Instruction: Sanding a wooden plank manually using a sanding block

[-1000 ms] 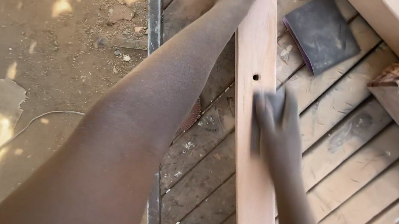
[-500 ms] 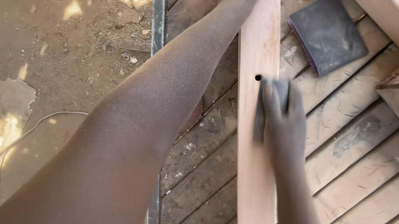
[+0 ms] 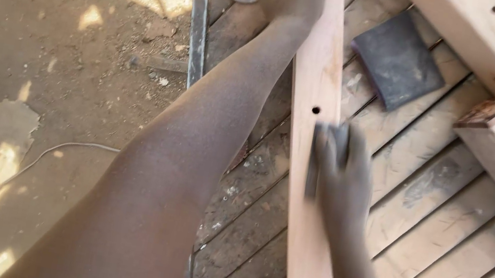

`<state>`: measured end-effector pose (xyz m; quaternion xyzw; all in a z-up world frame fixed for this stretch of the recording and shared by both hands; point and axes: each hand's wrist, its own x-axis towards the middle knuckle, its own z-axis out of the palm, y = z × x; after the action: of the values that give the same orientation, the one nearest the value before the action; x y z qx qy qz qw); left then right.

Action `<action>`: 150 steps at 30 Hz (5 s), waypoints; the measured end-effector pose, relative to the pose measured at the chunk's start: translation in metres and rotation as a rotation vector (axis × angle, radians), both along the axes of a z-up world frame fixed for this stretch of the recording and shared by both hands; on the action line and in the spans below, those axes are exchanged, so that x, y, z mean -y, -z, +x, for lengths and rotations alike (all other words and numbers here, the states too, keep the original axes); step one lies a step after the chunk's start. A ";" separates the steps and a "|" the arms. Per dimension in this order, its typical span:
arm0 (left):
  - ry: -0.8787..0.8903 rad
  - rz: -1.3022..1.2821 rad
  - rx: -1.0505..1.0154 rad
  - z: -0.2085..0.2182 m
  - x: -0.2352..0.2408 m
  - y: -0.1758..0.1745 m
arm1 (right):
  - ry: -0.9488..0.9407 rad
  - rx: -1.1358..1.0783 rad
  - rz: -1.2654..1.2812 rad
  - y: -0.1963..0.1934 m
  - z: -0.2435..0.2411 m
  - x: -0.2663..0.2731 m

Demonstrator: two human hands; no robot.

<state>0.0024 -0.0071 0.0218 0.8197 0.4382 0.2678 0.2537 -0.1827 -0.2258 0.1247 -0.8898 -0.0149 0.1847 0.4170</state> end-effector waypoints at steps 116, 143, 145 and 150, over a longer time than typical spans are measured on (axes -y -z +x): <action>0.696 -0.346 0.312 -0.034 -0.049 0.027 | 0.090 -0.372 -0.375 -0.013 0.067 -0.109; 0.781 -0.706 0.174 -0.047 -0.064 -0.018 | 0.147 -0.178 -0.264 -0.040 0.024 -0.107; 0.822 -0.672 0.125 -0.043 -0.065 -0.020 | 0.276 -0.292 -0.400 -0.035 0.001 -0.088; 0.879 -0.687 0.152 -0.040 -0.063 -0.017 | 0.137 -0.120 -0.254 0.003 0.104 -0.116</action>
<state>-0.0380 0.0562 0.0389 0.7738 0.0978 0.0372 0.6248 -0.0783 -0.1099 0.1215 -0.9218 0.0942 0.2089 0.3127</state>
